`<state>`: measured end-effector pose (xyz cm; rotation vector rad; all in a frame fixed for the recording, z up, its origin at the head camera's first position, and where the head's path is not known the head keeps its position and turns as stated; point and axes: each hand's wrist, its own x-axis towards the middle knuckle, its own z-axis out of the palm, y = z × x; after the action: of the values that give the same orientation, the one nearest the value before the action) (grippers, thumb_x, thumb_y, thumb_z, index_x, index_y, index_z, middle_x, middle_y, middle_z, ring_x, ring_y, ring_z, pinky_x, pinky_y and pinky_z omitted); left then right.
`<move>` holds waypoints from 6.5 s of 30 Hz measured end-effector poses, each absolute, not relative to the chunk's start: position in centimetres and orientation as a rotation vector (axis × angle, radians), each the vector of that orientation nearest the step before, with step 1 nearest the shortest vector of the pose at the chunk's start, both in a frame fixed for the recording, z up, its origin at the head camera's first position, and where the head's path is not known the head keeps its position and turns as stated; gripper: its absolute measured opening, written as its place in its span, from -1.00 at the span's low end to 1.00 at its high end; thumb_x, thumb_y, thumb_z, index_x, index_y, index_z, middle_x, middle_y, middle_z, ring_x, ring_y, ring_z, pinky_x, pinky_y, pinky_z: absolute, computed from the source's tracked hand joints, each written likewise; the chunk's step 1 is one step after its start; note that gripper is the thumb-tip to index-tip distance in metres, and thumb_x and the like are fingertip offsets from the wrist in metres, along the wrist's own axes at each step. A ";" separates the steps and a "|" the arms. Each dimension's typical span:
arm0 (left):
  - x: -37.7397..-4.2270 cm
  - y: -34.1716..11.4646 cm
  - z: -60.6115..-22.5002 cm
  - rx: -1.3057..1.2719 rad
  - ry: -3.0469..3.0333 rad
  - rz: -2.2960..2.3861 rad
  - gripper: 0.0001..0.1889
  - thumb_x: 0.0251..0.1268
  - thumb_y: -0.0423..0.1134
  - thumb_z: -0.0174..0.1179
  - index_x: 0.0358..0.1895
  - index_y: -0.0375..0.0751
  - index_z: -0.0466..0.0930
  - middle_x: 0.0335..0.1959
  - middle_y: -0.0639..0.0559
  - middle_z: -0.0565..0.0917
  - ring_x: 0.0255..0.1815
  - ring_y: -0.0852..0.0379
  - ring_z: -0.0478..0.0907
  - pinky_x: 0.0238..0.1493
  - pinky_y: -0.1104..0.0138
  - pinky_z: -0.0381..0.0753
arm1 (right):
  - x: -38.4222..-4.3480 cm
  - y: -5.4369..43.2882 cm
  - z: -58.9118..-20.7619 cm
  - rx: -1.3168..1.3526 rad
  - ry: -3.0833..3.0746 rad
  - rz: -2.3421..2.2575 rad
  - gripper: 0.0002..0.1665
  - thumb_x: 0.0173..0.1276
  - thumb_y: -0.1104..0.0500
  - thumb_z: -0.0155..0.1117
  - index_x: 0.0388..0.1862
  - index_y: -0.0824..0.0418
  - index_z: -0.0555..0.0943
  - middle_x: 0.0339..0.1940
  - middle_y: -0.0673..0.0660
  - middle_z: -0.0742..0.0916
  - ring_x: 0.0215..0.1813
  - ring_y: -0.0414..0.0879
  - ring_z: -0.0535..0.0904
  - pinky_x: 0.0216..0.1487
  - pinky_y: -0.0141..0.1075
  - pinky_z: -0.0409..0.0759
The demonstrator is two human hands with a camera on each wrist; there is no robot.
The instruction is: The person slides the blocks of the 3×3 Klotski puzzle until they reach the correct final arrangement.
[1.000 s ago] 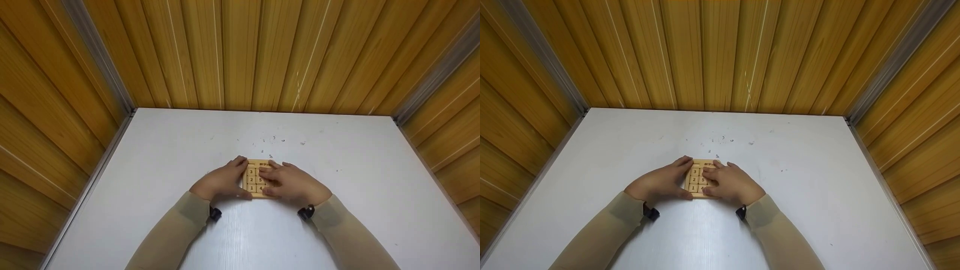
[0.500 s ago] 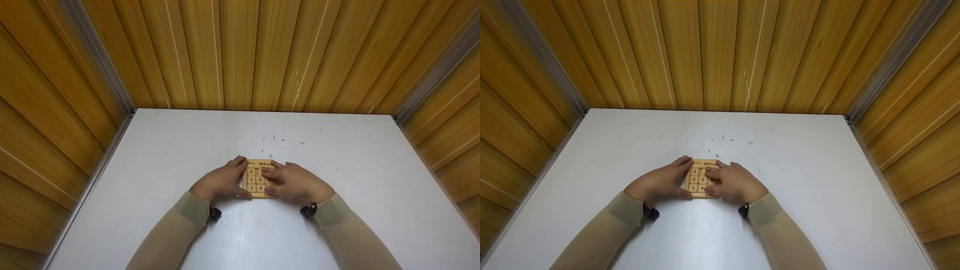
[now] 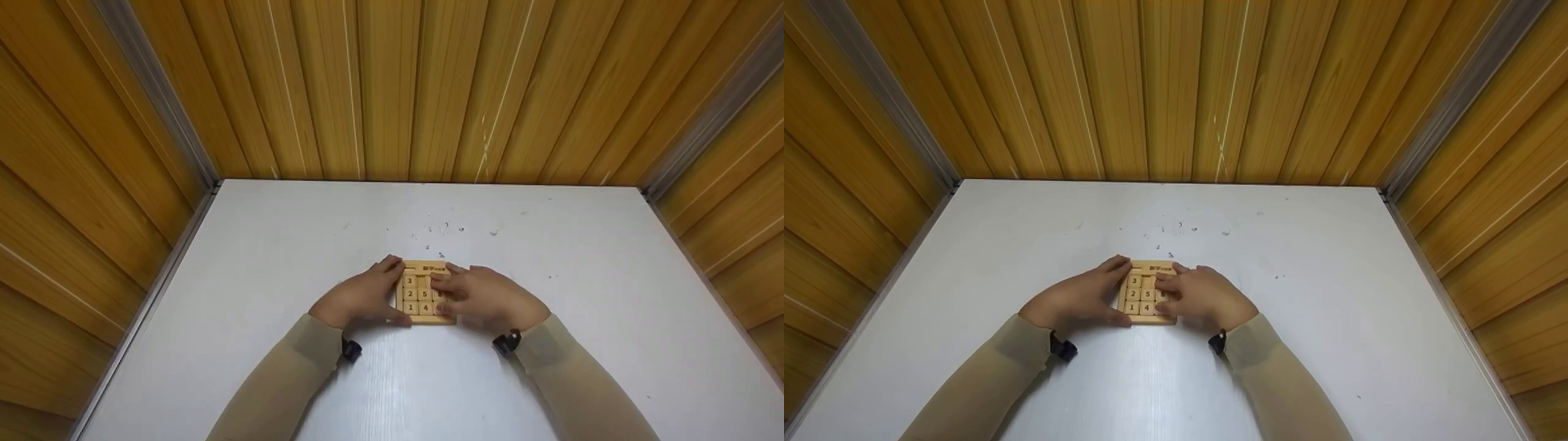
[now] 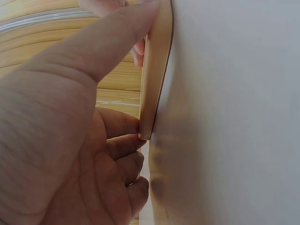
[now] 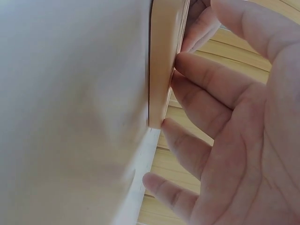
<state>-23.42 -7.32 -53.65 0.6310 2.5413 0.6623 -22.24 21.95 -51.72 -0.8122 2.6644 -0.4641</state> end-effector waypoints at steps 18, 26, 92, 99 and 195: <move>-23.5 -7.3 -53.7 0.636 2.545 0.670 0.41 0.16 0.38 0.67 0.91 -0.02 -0.04 0.96 0.16 -0.03 0.96 -0.04 -0.02 0.90 -0.04 0.22 | -22.2 22.0 -51.4 -0.736 2.722 -0.421 -0.44 0.67 -0.22 0.30 0.55 -0.18 0.70 0.64 -0.18 0.65 0.80 0.14 0.44 0.84 0.27 0.31; -23.6 -7.3 -53.8 0.633 2.538 0.673 0.42 0.16 0.38 0.67 0.92 -0.02 -0.06 0.96 0.13 -0.05 0.97 -0.06 -0.04 0.91 -0.05 0.20 | -21.8 21.7 -51.2 -0.687 2.768 -0.394 -0.51 0.71 -0.21 0.27 0.48 -0.18 0.76 0.62 -0.16 0.68 0.77 0.19 0.48 0.79 0.28 0.39; -23.5 -7.5 -53.7 0.667 2.534 0.657 0.40 0.21 0.37 0.64 0.92 -0.04 -0.09 0.97 0.04 -0.10 0.98 -0.07 -0.11 0.93 -0.04 0.14 | -22.1 18.5 -52.4 -0.980 2.686 -0.417 -0.20 0.65 -0.28 0.30 0.72 0.02 0.55 0.72 0.05 0.60 0.90 0.22 0.23 0.86 0.35 0.22; -23.5 -7.5 -53.8 0.659 2.531 0.661 0.39 0.21 0.37 0.64 0.92 -0.03 -0.08 0.97 0.07 -0.09 0.98 -0.06 -0.11 0.93 -0.05 0.14 | -22.1 18.7 -52.2 -0.925 2.685 -0.413 -0.21 0.63 -0.31 0.32 0.71 -0.06 0.56 0.69 -0.05 0.63 0.91 0.17 0.23 0.87 0.29 0.22; -23.5 -7.6 -53.9 0.687 2.550 0.685 0.40 0.19 0.37 0.65 0.92 -0.05 -0.05 0.95 0.13 -0.01 0.95 -0.03 0.02 0.88 -0.03 0.27 | -20.6 18.0 -51.5 -1.180 2.751 -0.309 -0.47 0.64 -0.24 0.39 0.40 -0.04 0.83 0.51 0.04 0.79 0.74 0.22 0.53 0.63 0.30 0.58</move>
<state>-23.45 -7.57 -53.89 0.6873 2.5495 0.6852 -20.61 17.96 -51.47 -1.1799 2.7506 -0.3091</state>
